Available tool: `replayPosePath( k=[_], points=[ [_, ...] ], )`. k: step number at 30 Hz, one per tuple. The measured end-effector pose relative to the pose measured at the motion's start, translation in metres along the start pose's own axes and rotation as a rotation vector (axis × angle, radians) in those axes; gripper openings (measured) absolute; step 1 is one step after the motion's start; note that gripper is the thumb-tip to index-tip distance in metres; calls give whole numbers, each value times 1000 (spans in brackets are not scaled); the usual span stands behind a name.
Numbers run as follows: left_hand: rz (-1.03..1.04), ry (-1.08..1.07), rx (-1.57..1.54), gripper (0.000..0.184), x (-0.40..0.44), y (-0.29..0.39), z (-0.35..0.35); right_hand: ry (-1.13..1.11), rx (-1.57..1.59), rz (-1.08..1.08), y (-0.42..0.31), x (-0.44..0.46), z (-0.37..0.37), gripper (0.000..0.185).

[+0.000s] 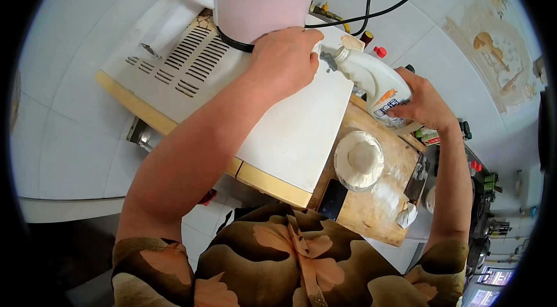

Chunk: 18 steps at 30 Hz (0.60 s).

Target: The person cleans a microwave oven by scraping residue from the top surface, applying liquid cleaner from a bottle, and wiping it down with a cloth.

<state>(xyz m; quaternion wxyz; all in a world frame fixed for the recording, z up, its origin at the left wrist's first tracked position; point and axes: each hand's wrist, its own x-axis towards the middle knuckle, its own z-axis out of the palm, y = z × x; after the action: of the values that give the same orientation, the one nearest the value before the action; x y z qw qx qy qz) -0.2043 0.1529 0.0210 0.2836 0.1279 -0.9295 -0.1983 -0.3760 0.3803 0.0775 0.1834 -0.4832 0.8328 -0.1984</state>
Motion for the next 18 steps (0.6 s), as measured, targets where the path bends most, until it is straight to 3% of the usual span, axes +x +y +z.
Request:
replayPosePath(
  k=[18],
  points=[
    [10, -55, 96, 21, 2, 0, 1, -39, -4, 25, -5, -3, -6, 55]
  ],
)
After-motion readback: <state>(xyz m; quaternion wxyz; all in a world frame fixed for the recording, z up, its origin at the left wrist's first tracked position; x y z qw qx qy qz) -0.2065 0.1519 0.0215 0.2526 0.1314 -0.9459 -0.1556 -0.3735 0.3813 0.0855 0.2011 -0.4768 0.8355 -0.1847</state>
